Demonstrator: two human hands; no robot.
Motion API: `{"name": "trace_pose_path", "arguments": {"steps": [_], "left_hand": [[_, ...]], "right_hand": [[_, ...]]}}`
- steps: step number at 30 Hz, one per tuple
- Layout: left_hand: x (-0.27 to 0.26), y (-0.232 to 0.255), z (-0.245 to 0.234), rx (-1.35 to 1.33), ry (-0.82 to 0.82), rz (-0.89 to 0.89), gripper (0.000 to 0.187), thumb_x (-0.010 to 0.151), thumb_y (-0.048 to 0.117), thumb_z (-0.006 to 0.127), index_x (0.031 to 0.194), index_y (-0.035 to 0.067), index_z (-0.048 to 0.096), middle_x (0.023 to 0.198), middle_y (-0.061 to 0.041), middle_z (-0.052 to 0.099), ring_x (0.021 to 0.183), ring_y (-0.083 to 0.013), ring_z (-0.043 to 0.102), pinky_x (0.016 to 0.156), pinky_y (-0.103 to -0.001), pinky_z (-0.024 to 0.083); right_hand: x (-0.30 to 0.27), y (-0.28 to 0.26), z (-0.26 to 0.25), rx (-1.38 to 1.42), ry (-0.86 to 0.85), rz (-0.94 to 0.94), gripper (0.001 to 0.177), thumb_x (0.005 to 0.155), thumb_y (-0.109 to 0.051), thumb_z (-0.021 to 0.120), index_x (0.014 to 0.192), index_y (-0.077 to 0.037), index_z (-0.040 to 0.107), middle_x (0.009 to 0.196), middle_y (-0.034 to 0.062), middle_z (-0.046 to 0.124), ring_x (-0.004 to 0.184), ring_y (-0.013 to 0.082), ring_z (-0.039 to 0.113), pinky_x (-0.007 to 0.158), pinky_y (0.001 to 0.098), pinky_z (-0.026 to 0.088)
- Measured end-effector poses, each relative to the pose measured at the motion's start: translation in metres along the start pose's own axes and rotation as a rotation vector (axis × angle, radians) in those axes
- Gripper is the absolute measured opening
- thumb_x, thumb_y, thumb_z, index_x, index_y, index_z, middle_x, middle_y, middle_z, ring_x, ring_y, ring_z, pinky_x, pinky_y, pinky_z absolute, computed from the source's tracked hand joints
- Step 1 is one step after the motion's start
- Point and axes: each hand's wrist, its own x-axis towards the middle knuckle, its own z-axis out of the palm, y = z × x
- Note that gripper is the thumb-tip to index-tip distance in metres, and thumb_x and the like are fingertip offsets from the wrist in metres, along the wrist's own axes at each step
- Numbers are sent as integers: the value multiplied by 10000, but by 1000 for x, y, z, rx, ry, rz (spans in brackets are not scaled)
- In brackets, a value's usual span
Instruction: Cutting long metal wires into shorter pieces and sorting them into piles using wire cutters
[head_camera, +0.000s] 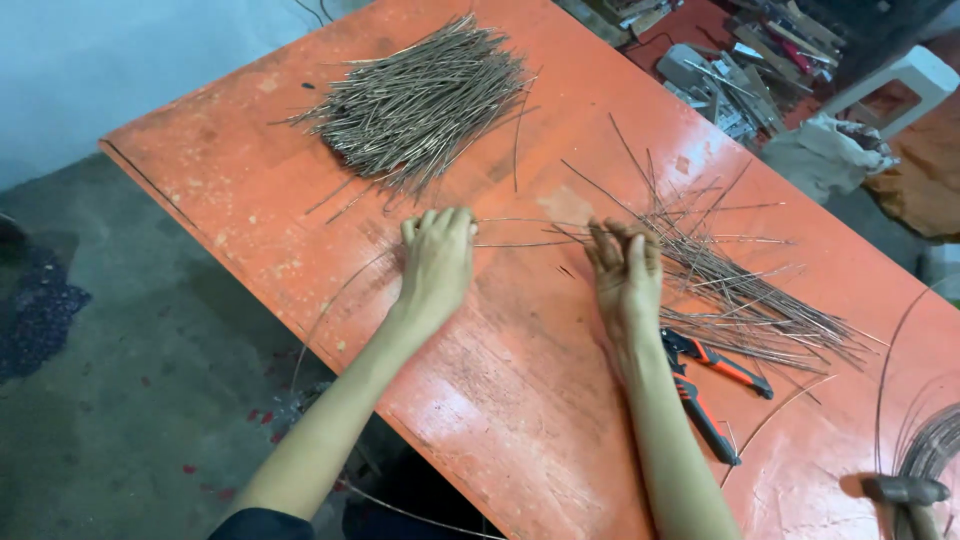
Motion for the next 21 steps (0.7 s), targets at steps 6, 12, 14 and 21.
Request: {"name": "trace_pose_path", "arguments": {"steps": [6,12,14,21], "left_hand": [[-5,67,15,-12,35,164,149,991,222,585,1099,125,548,958,-57,570,988,-274,595,958,-459,443],[-9,31,26,-41,-51,50,48,1014,239,535,1005,193,549,898,-1,562,935,-239,590,877,-437,448],[-6,59,20,19,-55,97,118,1012,261,552,1075,164,573,950,-38,580,984,-262,590,944,-504,423],[-2,84,16,-102,-56,207,94,993,275,583,1038,200,618,900,-20,505,934,-257,567,861,-450,454]], "right_hand": [[-45,21,84,-203,-17,42,178,1063,-184,537,1041,-27,617,1187,210,721,1112,352,723,890,466,609],[-27,12,6,-214,379,-101,232,1126,-239,397,1063,-91,565,1001,118,696,823,244,731,725,345,631],[-38,26,18,-235,417,-98,242,1129,-249,368,1083,-91,546,1024,125,682,808,246,731,701,340,631],[-74,3,54,-285,347,-36,238,1108,-178,451,1086,-6,614,1081,200,661,840,300,724,644,373,618]]}}
